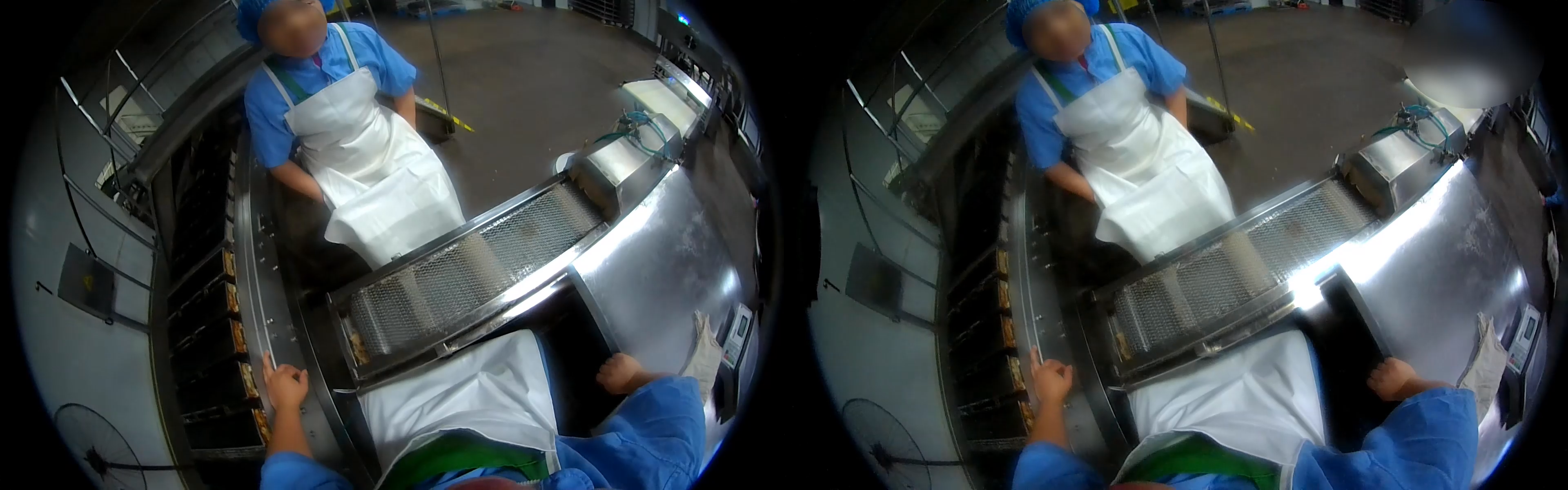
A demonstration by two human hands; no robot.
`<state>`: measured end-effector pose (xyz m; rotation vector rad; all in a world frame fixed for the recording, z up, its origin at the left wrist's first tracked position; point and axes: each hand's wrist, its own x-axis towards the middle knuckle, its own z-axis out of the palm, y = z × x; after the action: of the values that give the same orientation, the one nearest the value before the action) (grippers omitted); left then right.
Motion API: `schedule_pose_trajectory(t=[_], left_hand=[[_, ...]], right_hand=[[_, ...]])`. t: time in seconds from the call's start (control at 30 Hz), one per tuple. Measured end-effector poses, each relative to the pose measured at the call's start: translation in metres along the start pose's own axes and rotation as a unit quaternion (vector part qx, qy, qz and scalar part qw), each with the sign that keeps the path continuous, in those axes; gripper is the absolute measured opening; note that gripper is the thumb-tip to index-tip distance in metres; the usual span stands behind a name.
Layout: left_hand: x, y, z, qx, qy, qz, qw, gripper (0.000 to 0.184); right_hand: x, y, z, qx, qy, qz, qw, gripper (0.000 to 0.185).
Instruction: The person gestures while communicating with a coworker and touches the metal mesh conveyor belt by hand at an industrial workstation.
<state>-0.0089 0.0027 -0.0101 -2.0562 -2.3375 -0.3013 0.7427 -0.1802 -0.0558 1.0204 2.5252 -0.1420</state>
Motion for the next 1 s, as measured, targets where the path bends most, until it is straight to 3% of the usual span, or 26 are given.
schedule_pose_trajectory(t=[0.33,0.87,1.0], left_hand=[[0.002,0.0,-0.004,0.006,-0.011,0.009,1.0,0.015],[0.0,0.007,-0.007,-0.003,0.001,0.003,1.0,0.014],[-0.002,0.003,-0.001,-0.011,0.003,0.001,1.0,0.015]], right_hand=[[0.003,-0.002,-0.012,0.019,0.083,0.006,0.996,0.005],[0.002,-0.003,-0.011,0.001,0.09,0.015,0.996,0.008],[0.001,-0.001,-0.006,0.019,0.023,0.021,0.999,0.01]])
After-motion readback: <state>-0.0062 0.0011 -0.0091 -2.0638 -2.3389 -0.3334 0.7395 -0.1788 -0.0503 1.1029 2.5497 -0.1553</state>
